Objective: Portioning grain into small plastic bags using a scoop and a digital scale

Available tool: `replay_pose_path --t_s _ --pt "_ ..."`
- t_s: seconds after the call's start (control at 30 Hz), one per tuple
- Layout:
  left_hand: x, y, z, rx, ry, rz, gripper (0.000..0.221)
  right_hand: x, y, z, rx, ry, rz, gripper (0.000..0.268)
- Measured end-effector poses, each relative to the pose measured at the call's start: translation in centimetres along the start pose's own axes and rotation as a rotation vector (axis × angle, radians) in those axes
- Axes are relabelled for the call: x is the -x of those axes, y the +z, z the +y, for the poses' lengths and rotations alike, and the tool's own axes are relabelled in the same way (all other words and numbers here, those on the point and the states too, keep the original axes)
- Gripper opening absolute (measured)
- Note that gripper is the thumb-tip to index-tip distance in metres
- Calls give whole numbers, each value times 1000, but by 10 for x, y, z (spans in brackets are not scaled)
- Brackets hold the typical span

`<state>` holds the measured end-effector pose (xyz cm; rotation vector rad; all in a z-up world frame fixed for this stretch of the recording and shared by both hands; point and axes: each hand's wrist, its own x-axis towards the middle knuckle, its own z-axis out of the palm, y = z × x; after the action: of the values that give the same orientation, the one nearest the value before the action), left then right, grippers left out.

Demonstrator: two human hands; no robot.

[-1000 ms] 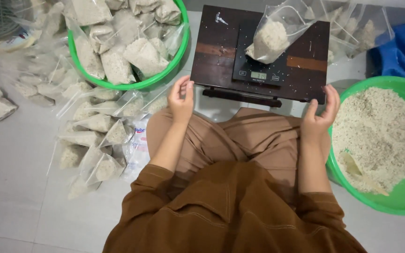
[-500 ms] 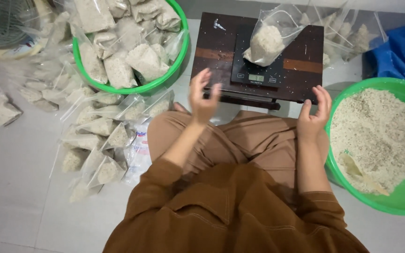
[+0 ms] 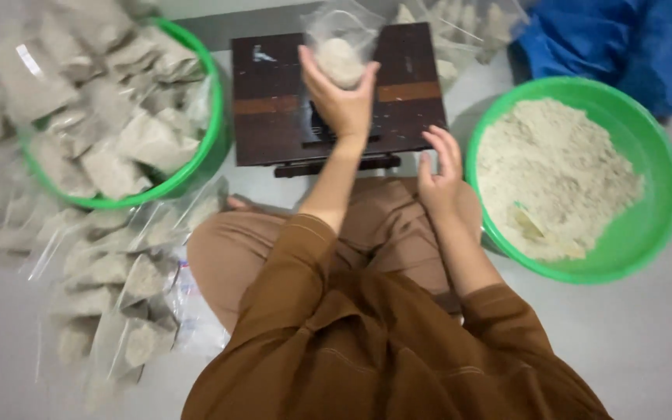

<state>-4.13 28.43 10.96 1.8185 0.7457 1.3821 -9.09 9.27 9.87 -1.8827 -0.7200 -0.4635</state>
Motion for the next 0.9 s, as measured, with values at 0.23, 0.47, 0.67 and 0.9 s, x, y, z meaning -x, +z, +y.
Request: replay_pose_path --t_s 0.23,0.47,0.67,0.9 --pt "0 -2 5 71 122 -159 88 4 -81 20 91 -18 58 36" --pt "44 30 67 88 567 -692 96 56 -220 144 906 496 -353 34" --pt "85 58 118 109 835 -896 91 84 -234 171 1120 1041 -653 38" --pt "111 78 130 101 1034 -1013 96 99 -244 169 1037 1050 -417 27"
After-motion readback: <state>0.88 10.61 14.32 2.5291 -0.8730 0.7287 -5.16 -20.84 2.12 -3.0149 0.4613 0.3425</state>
